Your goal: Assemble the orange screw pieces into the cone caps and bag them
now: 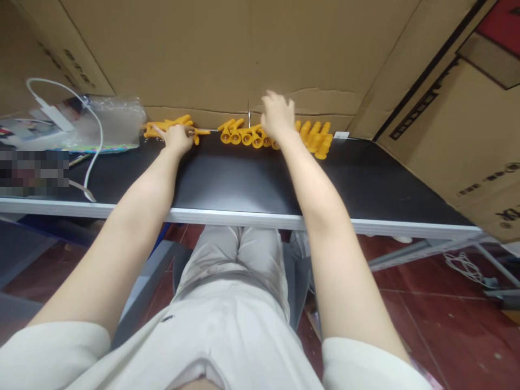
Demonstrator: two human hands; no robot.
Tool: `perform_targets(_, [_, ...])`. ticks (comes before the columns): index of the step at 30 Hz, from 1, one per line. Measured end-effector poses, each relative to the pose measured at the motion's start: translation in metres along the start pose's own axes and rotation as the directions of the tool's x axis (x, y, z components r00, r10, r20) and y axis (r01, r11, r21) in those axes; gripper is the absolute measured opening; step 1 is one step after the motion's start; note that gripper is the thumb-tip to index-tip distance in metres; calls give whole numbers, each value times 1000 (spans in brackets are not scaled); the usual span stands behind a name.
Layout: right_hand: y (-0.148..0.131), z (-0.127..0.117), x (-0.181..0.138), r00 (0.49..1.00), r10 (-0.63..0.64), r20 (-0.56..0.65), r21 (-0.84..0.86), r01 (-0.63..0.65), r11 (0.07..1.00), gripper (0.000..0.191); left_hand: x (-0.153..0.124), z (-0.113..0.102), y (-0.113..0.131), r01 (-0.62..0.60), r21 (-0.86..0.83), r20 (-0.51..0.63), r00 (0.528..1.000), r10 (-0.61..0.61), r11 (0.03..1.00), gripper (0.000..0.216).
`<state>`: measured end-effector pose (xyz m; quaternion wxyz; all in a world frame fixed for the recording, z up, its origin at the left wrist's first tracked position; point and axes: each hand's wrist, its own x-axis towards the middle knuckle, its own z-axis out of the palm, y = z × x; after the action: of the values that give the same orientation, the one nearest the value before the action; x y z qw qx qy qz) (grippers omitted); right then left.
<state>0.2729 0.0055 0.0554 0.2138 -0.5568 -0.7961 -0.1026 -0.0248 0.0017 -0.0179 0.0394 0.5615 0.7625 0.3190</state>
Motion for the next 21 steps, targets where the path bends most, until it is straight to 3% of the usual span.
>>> perform_targets(3, [30,-12,-18,971,158,-180,111,-140,984,51,0,1,2,-11,48,32,999,10,999,68])
perform_targets(5, [48,-13,-28,933,287,-218,146,-259,955,50,0,2,3,-44,73,53,998,40,996,64])
perform_targets(12, [73,-21,-45,814,566,-132,115,-555,824,48,-7,6,12,-262,163,134,961,242,951,57])
perform_targets(16, [74,-29,-48,780,625,-25,10,-625,781,48,-13,8,19,-335,227,226,932,285,915,46])
perform_targets(21, [82,-27,-46,728,680,82,-104,-673,732,55,-21,3,26,-360,290,247,923,294,887,43])
